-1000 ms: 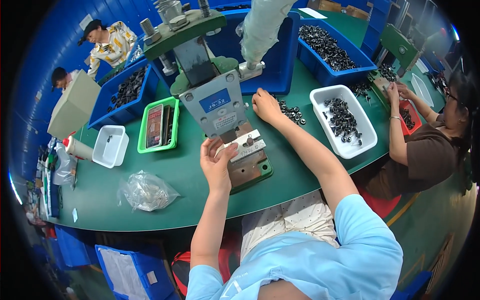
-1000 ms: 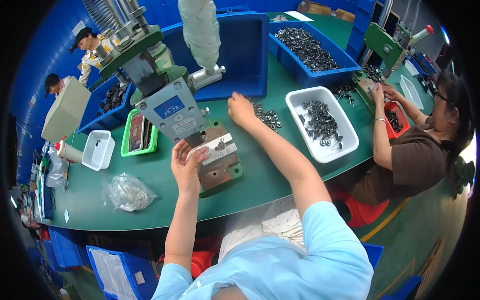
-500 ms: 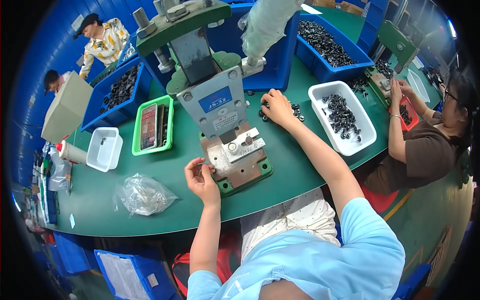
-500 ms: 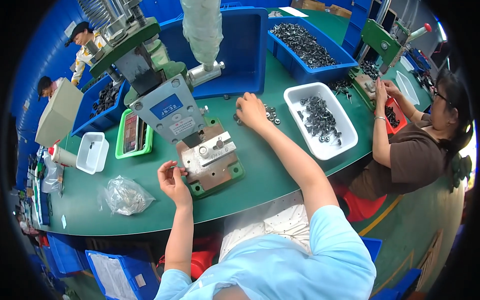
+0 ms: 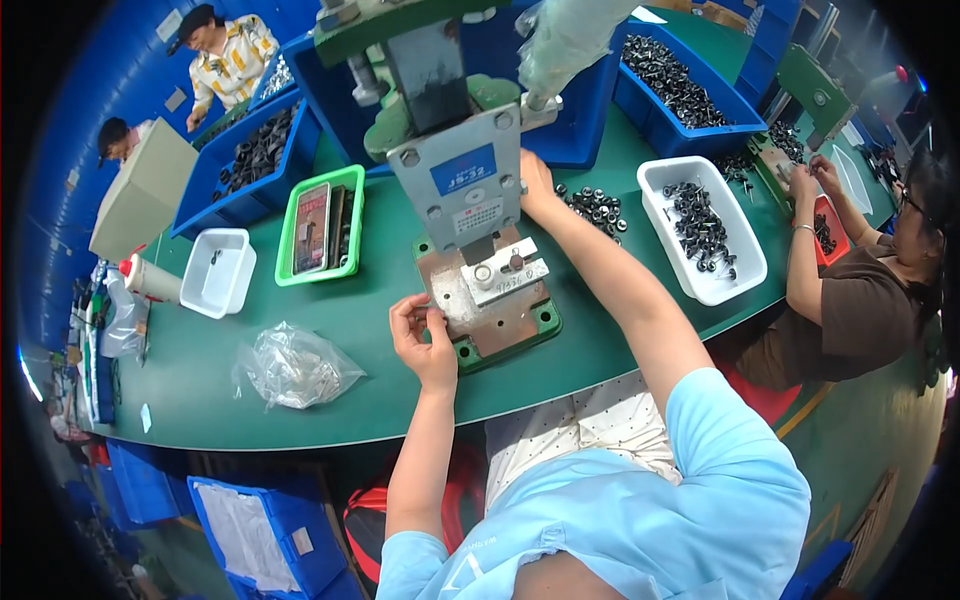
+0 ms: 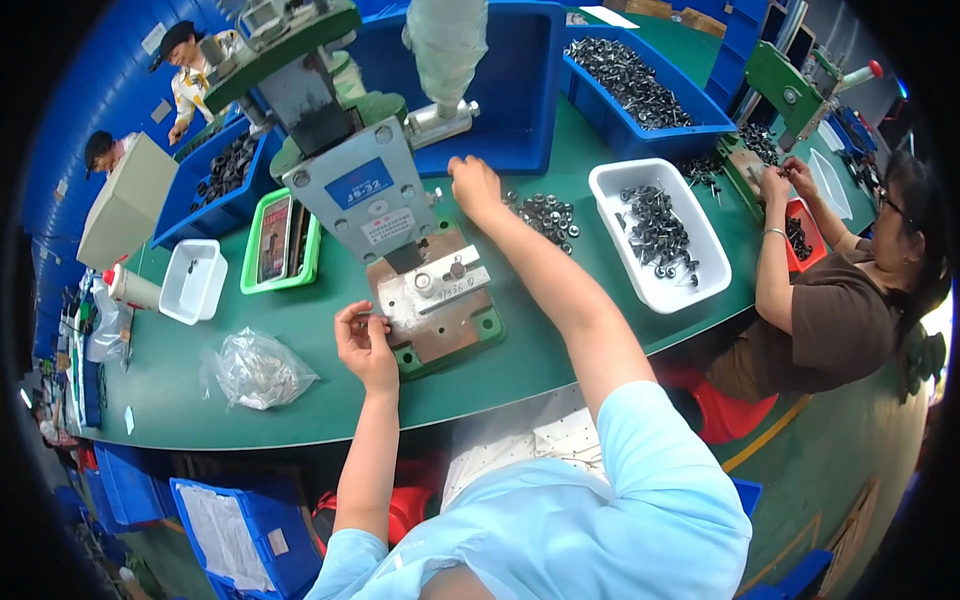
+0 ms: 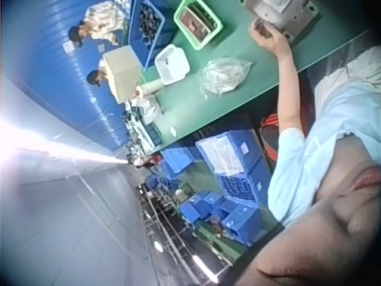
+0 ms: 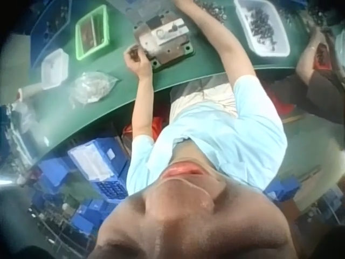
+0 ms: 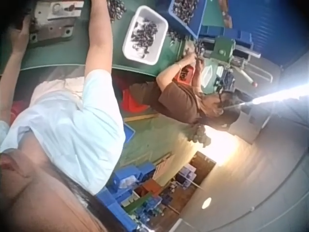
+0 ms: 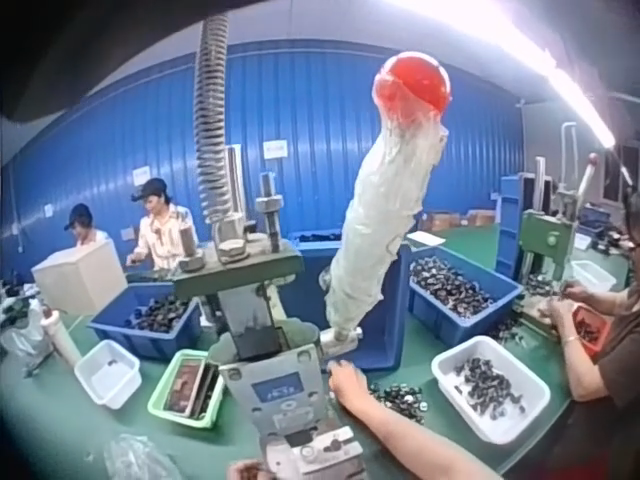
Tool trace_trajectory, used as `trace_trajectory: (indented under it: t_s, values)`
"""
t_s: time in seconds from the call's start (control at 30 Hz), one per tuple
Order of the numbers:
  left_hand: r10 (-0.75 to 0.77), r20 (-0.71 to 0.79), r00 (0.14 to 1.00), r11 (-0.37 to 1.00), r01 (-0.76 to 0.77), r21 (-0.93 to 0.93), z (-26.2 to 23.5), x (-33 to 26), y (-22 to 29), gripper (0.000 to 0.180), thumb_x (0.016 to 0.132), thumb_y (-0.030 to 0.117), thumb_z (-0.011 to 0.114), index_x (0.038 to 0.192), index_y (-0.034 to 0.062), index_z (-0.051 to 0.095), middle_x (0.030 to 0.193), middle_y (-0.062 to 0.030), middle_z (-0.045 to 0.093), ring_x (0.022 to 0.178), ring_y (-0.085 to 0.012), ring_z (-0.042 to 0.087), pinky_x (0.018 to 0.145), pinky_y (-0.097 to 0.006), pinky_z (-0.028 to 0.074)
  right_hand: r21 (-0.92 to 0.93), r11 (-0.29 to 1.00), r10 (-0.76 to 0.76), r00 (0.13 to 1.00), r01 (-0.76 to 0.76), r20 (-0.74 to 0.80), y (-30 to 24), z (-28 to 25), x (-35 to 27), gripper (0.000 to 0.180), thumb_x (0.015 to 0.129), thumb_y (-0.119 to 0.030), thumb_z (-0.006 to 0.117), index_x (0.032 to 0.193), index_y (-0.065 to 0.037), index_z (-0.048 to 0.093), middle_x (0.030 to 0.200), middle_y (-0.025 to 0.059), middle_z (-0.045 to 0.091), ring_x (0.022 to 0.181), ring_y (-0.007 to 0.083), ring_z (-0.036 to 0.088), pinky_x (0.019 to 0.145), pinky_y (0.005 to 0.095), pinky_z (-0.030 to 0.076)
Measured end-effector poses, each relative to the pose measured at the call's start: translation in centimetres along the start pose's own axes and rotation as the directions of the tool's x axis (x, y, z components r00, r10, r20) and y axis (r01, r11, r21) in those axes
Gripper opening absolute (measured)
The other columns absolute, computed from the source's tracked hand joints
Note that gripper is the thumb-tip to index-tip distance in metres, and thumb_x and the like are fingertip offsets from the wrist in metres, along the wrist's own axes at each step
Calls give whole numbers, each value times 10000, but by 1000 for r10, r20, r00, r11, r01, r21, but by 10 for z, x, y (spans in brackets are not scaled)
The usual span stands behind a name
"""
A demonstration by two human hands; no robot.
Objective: Use a manual press machine to assemble small metal and plastic components at a factory workbench.
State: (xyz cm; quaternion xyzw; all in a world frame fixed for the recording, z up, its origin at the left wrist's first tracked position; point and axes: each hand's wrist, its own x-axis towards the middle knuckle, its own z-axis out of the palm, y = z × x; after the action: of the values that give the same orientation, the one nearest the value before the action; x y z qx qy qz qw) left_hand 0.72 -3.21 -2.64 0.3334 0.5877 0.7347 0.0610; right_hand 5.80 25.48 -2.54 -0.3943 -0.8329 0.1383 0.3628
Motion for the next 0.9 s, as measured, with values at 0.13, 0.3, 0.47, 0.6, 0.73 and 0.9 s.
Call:
trace_trajectory:
  t_s: [0.13,0.3,0.47,0.6,0.73,0.9]
  values:
    - [20,27,999,999,-22,47,2,-2,1,165,835,-52,530,995,-13,529,955,-46,534,713,-85,528,658,-207,435,-39,991,-123,986,128,111,16,-15,-7,107,692,-57,622,793,-74,591,879,137,584,878,312,589,723,432,500]
    - [18,51,999,999,-20,49,4,-1,3,153,830,-55,530,977,-11,533,961,-40,520,715,-78,528,671,-203,427,58,978,-200,979,199,27,19,-18,-10,163,693,-63,644,843,-91,585,913,110,542,914,295,564,753,411,496]
    - [7,24,1000,1000,-7,14,1,0,2,145,834,-59,532,972,-13,532,987,-46,508,719,-79,530,659,-200,434,48,994,-100,995,99,18,11,-9,-9,84,700,-69,638,784,-76,637,840,115,577,878,312,574,739,408,497]
    - [9,27,1000,1000,-9,14,0,0,0,147,834,-62,532,973,-14,531,990,-47,507,721,-79,530,658,-201,439,135,983,-140,985,125,105,7,-35,-15,78,736,-100,645,793,-57,678,806,117,625,815,275,609,708,379,499]
    - [3,27,1000,1000,-3,-11,1,1,5,143,838,-59,529,973,-16,534,995,-48,506,725,-77,527,653,-197,440,455,775,190,848,-439,495,-6,-89,-40,223,813,-221,654,922,-32,702,805,51,657,745,126,585,656,279,469]
    - [-30,98,995,996,37,-79,7,2,27,139,838,-43,536,971,-9,549,997,-36,511,776,-69,523,626,-181,435,577,764,-82,844,-289,531,-43,-111,-78,184,777,-214,696,864,-56,730,1008,77,609,914,181,538,845,316,423]
